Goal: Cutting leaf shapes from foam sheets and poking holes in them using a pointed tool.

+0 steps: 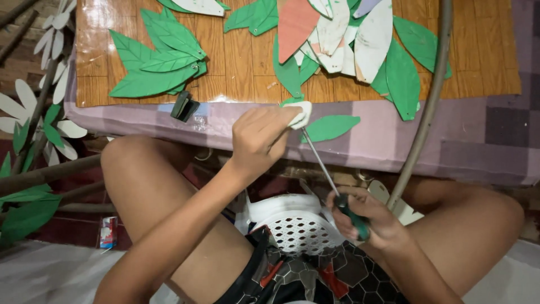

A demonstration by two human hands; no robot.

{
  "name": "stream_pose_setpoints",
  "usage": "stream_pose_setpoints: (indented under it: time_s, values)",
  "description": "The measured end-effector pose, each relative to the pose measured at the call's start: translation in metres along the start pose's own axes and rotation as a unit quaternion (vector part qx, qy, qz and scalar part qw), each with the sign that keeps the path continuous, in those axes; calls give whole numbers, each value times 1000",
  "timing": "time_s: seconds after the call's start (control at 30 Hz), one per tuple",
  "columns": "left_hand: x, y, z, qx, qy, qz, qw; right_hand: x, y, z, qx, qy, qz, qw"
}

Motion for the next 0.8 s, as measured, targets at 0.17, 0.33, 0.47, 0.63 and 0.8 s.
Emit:
stream_pose_setpoints:
  time_s: [0.17,0.33,0.47,0.63,0.8]
  values:
    - [1,9,5,14,16,-51,998,6,-6,24,-83,9,-54,995]
    - [0,3,4,89,36,-100,990,8,-6,53,-509,333,-236,758]
    - [-10,6,12,89,21,-103,990,-2,0,36,-666,423,-309,531]
    - [-16,-5,22,106,1,-83,991,-2,-11,30,-627,381,-273,622]
    - [-24,-13,27,55,25,-79,995,0,-7,0,-136,128,-131,974]
Point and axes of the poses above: each hand's wrist, its own x-axis towards the middle knuckle, its own z-axis out of the palm, y = z × x, the point moved 3 cm from there along x, towards the middle knuckle, and after that the axes turned 11 degrees about x, right-handed, at the moved point
